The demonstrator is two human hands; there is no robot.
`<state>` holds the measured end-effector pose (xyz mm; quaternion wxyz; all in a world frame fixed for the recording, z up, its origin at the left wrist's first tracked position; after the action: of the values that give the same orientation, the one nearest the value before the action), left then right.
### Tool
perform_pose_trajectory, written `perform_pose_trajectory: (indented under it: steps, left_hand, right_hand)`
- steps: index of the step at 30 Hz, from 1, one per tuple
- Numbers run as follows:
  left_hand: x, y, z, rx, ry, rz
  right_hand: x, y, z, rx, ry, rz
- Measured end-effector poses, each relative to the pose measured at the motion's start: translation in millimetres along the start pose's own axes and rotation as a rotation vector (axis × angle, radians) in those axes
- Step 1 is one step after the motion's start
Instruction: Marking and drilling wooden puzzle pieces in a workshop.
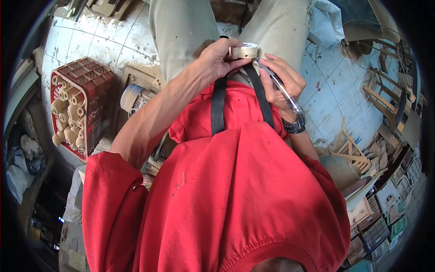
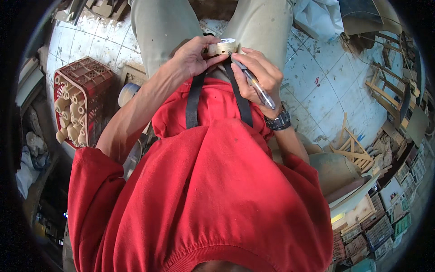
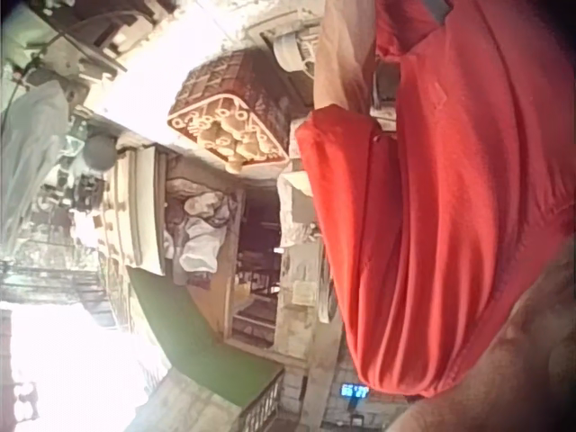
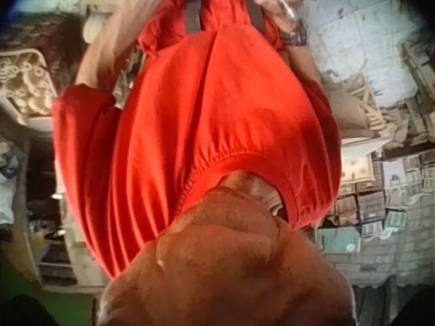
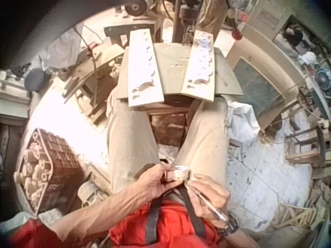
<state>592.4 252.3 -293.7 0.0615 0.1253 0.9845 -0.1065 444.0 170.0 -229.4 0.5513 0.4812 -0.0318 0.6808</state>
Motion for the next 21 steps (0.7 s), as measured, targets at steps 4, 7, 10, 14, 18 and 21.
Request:
perform_pose_trajectory:
  steps: [4,7,10,14,18,21]
  left_hand:
    - [2,-2,4,0.001,0.007,0.02]
    - [7,-4,0,-0.045,-0.003,0.02]
    - [10,-7,3,-0.023,-0.03,0.01]
    - [13,-6,1,-0.015,-0.064,0.005]
    - [13,-4,6,-0.026,-0.079,0.009]
    - [12,-6,4,-0.025,-0.091,0.012]
  right_hand:
    - [-5,-1,0,-0.022,-0.011,0.016]
    - [-6,-4,-1,-0.007,0.012,0.036]
    - [-6,-3,-1,0.002,-0.003,0.023]
    - [-9,-4,-4,0.018,-0.016,-0.028]
    - [-13,-6,-7,0.027,0.002,-0.073]
    - [-12,-8,-6,0.046,0.072,-0.051]
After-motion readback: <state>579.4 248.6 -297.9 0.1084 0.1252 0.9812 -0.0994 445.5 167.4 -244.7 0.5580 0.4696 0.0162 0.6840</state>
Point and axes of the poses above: each hand's wrist, its own z-axis towards the middle knuckle, its own y-axis out of the back of the hand, x = y × z, the point moved 2 cm from there along z, towards the middle knuckle, and after that the axes turned 12 degrees about -x, right-handed, at the moved point
